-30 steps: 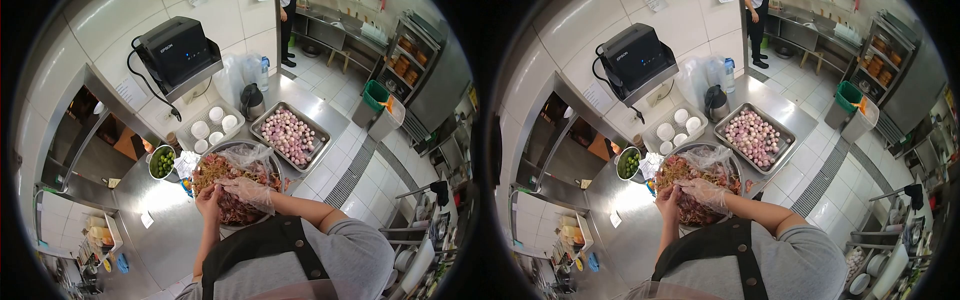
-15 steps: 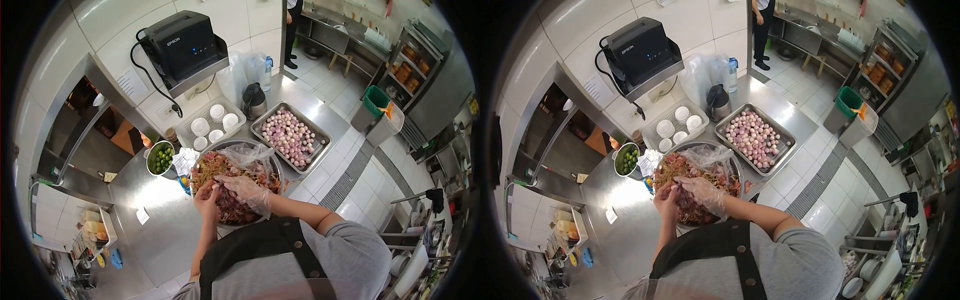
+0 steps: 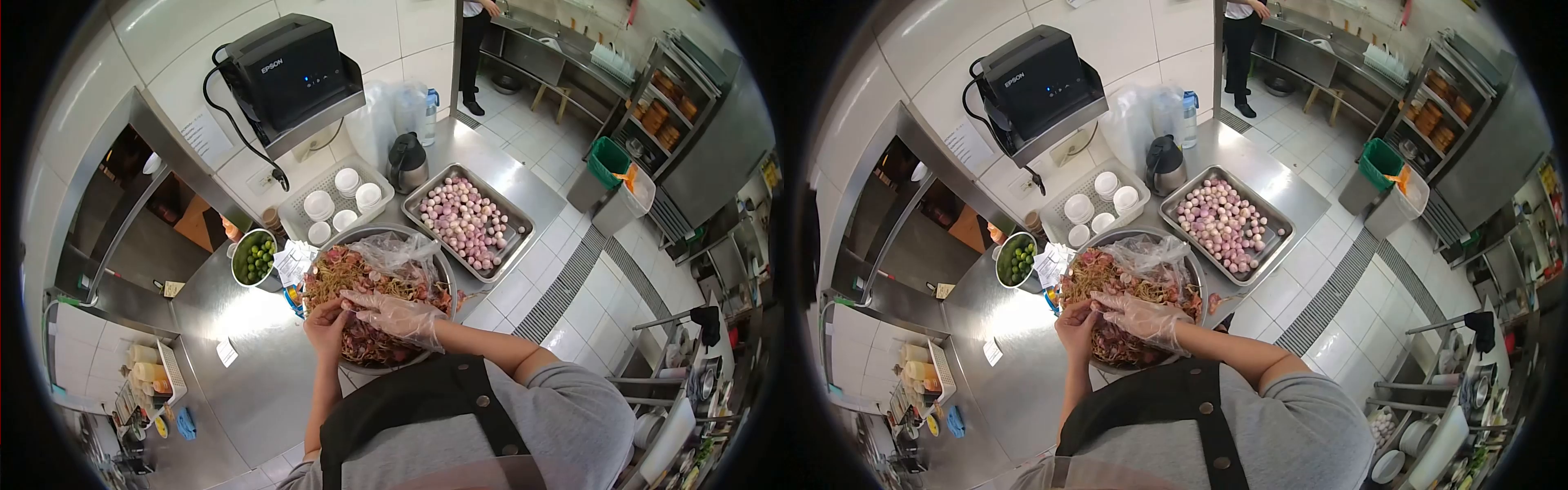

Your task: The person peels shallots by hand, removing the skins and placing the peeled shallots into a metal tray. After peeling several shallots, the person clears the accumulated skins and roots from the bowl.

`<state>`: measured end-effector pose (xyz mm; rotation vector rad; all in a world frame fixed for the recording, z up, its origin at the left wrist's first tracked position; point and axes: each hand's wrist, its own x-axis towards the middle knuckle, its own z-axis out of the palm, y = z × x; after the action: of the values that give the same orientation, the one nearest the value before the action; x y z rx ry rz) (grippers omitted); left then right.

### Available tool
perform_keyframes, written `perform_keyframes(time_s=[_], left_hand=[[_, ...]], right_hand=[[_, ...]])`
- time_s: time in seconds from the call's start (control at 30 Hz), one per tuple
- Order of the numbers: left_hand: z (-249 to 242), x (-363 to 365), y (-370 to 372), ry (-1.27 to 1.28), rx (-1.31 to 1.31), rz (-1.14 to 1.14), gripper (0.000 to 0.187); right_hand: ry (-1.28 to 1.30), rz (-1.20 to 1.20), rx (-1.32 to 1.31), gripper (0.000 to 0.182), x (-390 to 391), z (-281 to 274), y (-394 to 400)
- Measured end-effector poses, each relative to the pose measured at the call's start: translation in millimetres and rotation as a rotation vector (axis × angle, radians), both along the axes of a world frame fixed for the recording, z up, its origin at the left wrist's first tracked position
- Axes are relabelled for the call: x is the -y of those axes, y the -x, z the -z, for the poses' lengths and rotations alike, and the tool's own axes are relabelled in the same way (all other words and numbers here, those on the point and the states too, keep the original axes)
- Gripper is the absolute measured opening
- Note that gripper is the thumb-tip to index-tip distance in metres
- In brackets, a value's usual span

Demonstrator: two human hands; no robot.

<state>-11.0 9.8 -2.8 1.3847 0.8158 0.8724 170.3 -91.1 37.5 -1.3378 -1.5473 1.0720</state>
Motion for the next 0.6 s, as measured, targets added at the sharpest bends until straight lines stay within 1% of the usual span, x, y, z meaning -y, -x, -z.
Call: perform_keyframes(time_s=[0.1,0.2,0.27,0.33,0.37,0.4,0.43,0.6], left_hand=[[4,-8,4,0.016,0.023,0.067,0.030],[-2,-9,7,0.025,0.028,0.116,0.028],[-1,-10,7,0.028,0.020,0.141,0.028],[5,-13,8,0.023,0.024,0.112,0.027],[3,-12,8,0.019,0.023,0.114,0.027],[1,-11,7,0.071,0.032,0.109,0.025],[-1,-10,6,0.123,0.041,0.104,0.024],[5,-2,-2,0.110,0.084,0.020,0.019]], right_hand=[[-0.028,0.003,0.006,0.058,-1,6,0],[-0.030,0.018,0.051,0.058,1,-7,0],[0.008,0.019,0.022,0.058,3,-18,1],[0.046,0.019,-0.007,0.057,0,-13,1],[0.018,0.009,0.011,0.055,-3,-3,1],[-0.011,-0.001,0.028,0.054,-6,7,1],[-0.013,0.002,0.028,0.054,-6,4,1],[0.026,0.035,0.027,0.049,-5,-4,0]])
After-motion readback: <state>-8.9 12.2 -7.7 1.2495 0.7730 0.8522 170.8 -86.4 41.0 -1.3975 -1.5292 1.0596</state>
